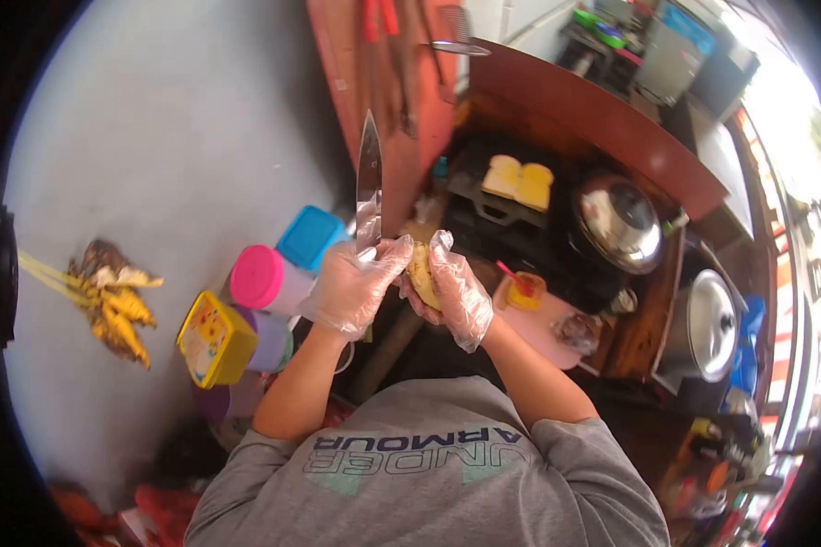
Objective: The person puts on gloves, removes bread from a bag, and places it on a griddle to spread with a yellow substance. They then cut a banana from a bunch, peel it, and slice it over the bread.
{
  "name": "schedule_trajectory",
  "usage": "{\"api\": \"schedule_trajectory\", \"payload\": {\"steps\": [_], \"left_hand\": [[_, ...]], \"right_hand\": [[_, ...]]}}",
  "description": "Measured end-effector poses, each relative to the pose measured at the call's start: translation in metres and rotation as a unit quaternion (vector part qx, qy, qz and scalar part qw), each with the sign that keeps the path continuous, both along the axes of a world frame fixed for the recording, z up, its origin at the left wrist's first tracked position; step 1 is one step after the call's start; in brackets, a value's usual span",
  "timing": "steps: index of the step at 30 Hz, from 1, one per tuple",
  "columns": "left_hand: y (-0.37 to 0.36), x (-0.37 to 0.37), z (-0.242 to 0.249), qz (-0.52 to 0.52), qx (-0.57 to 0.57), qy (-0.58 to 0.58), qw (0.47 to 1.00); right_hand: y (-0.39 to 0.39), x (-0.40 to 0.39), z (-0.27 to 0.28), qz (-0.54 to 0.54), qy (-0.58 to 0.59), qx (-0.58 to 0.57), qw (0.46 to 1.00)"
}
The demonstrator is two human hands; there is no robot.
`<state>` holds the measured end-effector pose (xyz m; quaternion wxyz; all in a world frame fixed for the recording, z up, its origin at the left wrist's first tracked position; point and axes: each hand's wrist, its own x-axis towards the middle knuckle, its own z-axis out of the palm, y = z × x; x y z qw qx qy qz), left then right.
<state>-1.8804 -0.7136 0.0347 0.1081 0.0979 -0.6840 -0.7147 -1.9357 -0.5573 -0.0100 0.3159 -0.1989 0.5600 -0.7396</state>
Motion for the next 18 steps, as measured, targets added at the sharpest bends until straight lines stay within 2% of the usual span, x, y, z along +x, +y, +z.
{"api": "schedule_trajectory", "payload": {"steps": [2, 3, 7, 9, 12, 13, 14, 15, 17, 18], "left_hand": [[0.014, -0.014, 0.000, -0.071, -0.035, -0.002, 0.997], [0.019, -0.026, -0.015, -0.087, -0.069, 0.001, 0.994], [0.062, -0.052, -0.018, -0.143, -0.053, -0.018, 0.988], [0.080, -0.066, -0.017, -0.185, -0.148, -0.010, 0.972], [0.103, -0.083, -0.007, -0.264, -0.190, -0.035, 0.945], [0.109, -0.092, -0.012, -0.268, -0.190, -0.035, 0.944], [0.116, -0.102, -0.024, -0.310, -0.138, -0.072, 0.938], [0.125, -0.109, -0.027, -0.350, -0.085, -0.109, 0.926], [0.145, -0.117, -0.029, -0.348, -0.071, -0.123, 0.927], [0.157, -0.120, -0.029, -0.342, -0.057, -0.136, 0.928]], "right_hand": [[0.026, -0.004, -0.001, -0.030, -0.007, 0.001, 1.000], [0.041, -0.007, -0.008, -0.036, -0.009, 0.002, 0.999], [0.089, -0.009, -0.005, -0.095, -0.021, 0.034, 0.995], [0.114, -0.014, -0.012, -0.106, -0.027, 0.044, 0.993], [0.144, -0.017, -0.013, -0.132, -0.061, 0.058, 0.988], [0.152, -0.019, -0.012, -0.151, -0.089, 0.063, 0.983], [0.163, -0.021, -0.011, -0.155, -0.090, 0.063, 0.982], [0.177, -0.025, -0.010, -0.115, -0.114, 0.027, 0.986], [0.199, -0.033, -0.018, -0.078, -0.140, -0.008, 0.987], [0.208, -0.040, -0.027, -0.056, -0.199, -0.086, 0.975]]}}
